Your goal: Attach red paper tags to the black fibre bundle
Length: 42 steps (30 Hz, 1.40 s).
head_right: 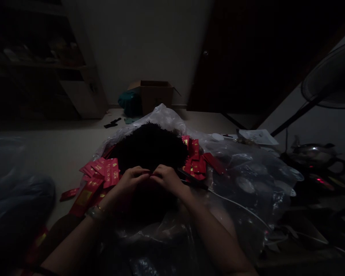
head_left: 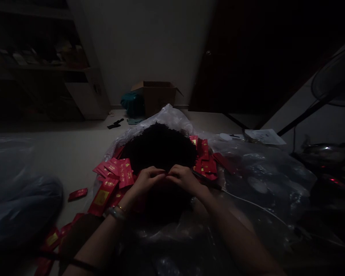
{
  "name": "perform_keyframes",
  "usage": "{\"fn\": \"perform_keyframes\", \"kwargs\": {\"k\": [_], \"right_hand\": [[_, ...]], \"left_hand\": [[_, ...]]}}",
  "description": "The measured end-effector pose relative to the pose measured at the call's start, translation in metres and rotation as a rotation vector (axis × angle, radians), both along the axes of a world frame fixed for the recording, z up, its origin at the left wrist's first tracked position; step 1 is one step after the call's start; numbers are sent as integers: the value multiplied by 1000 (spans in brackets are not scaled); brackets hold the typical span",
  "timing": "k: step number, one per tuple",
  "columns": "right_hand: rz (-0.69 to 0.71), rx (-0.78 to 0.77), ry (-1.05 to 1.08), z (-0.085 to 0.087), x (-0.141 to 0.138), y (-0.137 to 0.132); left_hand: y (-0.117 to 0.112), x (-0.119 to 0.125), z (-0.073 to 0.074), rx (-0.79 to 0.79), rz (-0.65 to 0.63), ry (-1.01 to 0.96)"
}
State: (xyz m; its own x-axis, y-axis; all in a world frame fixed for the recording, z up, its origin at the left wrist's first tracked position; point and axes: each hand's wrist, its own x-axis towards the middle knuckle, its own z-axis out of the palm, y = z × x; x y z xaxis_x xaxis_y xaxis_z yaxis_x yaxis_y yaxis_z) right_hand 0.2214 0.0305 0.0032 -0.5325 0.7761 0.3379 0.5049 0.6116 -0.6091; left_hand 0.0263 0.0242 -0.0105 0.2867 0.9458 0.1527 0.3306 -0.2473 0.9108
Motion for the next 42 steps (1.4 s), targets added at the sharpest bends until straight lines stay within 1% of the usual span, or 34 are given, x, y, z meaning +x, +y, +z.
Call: {"fn": "perform_keyframes", "kwargs": {"k": [3, 5, 7, 8, 11, 13, 17, 19, 22, 24, 26, 28, 30, 31, 34, 36, 39, 42], "right_hand": [[-29, -21, 85, -5, -3, 2], [-134, -78, 206, -6, -6, 4], [-233, -197, 320, -7, -8, 6], [-257, -277, 352, -6, -9, 6], [-266, -495, 368, -5, -10, 7], [-282, -550, 385, -3, -9, 7], [-285, -540, 412, -3, -9, 6], [-274, -509, 400, -3, -10, 5], [-270, -413, 401, -4, -11, 4], [-271, -318, 426, -5, -12, 3], [-217, -232, 423, -4, -11, 3], [-101, -203, 345, -2, -7, 4], [-2, -230, 219, 0, -2, 5], [19, -258, 163, 1, 1, 6], [37, -358, 46, 4, 11, 7], [71, -389, -48, 8, 14, 6], [87, -332, -262, 13, 13, -1], [-12, -221, -424, 14, 6, -9]], "left_hand": [[0, 2, 3, -56, 14, -70], [-1, 3, 2, -142, 39, -141], [-2, 5, -1, -209, 69, -200], [-2, 6, -2, -222, 78, -214], [-3, 9, -4, -209, 95, -210], [-3, 10, -4, -201, 106, -211], [-5, 11, -2, -264, 53, -220], [-6, 11, 0, -302, 41, -249], [-6, 11, -2, -285, 32, -265], [-5, 11, -7, -243, -6, -212], [-3, 12, -14, -202, -22, -127], [-2, 12, -21, -164, -3, -17], [-2, 13, -24, -94, -16, 75], [-3, 13, -24, -59, -27, 123], [-6, 13, -21, -1, -55, 302], [-9, 14, -19, 15, -61, 412], [-12, 16, -20, 37, -71, 526], [-14, 19, -22, 31, -91, 608]]}}
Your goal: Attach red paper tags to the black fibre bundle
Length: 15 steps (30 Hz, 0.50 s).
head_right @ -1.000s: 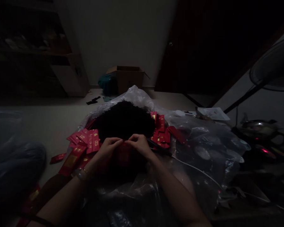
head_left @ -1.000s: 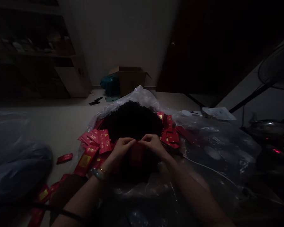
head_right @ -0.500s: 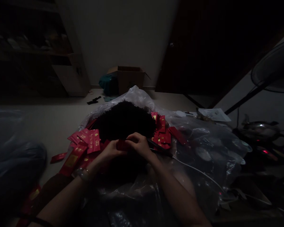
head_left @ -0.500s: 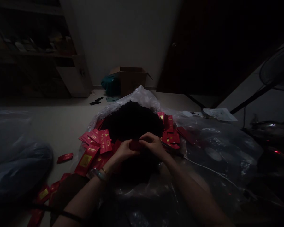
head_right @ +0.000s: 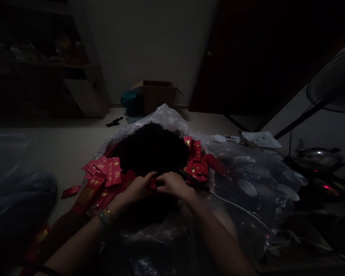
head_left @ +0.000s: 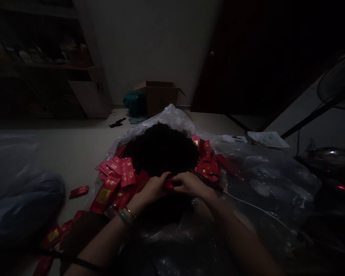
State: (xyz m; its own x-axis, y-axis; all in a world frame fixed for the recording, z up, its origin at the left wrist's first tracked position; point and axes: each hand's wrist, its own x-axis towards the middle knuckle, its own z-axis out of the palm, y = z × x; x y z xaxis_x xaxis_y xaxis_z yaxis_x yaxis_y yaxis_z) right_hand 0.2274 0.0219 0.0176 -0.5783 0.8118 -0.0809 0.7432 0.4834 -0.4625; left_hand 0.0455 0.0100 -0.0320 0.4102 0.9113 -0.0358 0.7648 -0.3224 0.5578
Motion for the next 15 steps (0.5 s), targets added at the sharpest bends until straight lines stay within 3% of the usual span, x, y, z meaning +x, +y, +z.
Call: {"fn": "perform_keyframes", "kwargs": {"k": [4, 8, 15], "right_hand": [[-21, 181, -137, -5, -7, -3], [-20, 187, -163, -7, -10, -2], [-49, 105, 272, 6, -1, 1]], "left_hand": [[-1, 2, 1, -11, -7, 20], [-1, 3, 4, -6, -18, 13], [1, 1, 2, -36, 58, -171]]}}
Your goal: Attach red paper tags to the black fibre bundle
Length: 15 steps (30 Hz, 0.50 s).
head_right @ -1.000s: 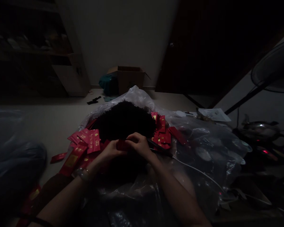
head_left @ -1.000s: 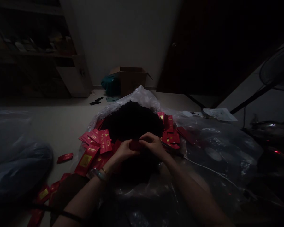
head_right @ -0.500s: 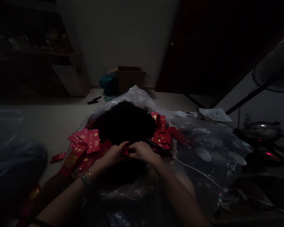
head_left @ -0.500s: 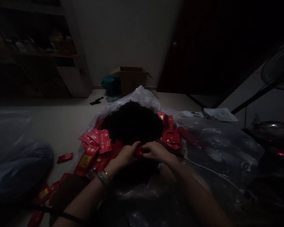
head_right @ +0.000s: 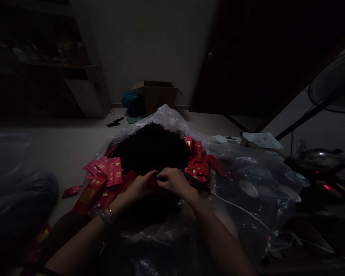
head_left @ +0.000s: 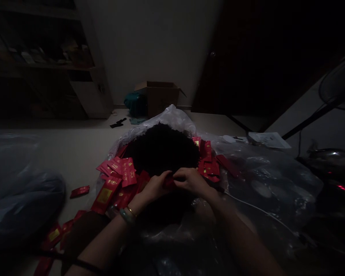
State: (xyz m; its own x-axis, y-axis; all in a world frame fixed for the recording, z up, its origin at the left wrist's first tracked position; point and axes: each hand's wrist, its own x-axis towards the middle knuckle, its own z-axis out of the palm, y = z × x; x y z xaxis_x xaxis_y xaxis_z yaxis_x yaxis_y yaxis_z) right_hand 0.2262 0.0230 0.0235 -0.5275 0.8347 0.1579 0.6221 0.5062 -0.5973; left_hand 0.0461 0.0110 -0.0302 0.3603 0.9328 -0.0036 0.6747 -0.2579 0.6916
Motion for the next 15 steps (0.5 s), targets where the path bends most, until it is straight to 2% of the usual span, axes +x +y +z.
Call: {"fn": "perform_keyframes", "kwargs": {"k": [3, 5, 9, 12, 15], "right_hand": [[-45, 16, 248, -1, 7, 7], [-137, 1, 384, -6, 11, 13], [-339, -64, 492, -14, 15, 24], [-280, 49, 441, -12, 13, 22], [-85, 193, 374, -3, 10, 12]], "left_hand": [[2, -2, -3, 18, 30, -120], [4, -2, -4, 29, 43, -202], [8, -5, -5, 41, 71, -324], [12, -7, -7, 67, 100, -375], [13, -8, -9, 66, 116, -418]]}}
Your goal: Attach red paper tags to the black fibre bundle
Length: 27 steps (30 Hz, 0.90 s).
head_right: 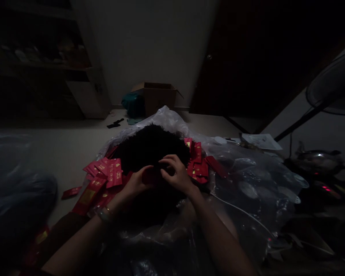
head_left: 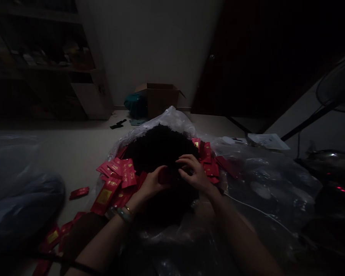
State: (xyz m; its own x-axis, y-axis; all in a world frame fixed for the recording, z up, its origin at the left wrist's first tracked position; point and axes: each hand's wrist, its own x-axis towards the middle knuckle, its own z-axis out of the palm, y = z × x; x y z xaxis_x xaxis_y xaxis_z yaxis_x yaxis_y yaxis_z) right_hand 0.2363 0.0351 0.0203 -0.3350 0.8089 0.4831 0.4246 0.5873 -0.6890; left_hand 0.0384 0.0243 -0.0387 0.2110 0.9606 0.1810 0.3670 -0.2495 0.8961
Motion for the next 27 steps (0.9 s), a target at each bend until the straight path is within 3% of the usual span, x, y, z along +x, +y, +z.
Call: {"fn": "perform_keyframes", "kwargs": {"k": [3, 8, 12, 15, 18, 21, 27], "right_hand": [[145, 16, -193, 4, -4, -7], [139, -130, -306, -4, -7, -4], [73, -206, -176, -9, -11, -2], [-52, -287, 31, -12, -17, -2], [-130, -474, 227, -14, -21, -1], [-106, -676, 255, -15, -22, 1], [-45, -583, 271, -13, -21, -1]], "left_hand": [[-3, 1, 1, -53, -48, -78], [-9, 7, 12, -241, -155, -246], [-7, 11, 16, -246, -64, -369], [-6, 13, 14, -296, 34, -466], [-8, 14, 13, -349, 77, -536], [-12, 14, 17, -344, 82, -555], [-13, 15, 24, -229, 146, -510]]}}
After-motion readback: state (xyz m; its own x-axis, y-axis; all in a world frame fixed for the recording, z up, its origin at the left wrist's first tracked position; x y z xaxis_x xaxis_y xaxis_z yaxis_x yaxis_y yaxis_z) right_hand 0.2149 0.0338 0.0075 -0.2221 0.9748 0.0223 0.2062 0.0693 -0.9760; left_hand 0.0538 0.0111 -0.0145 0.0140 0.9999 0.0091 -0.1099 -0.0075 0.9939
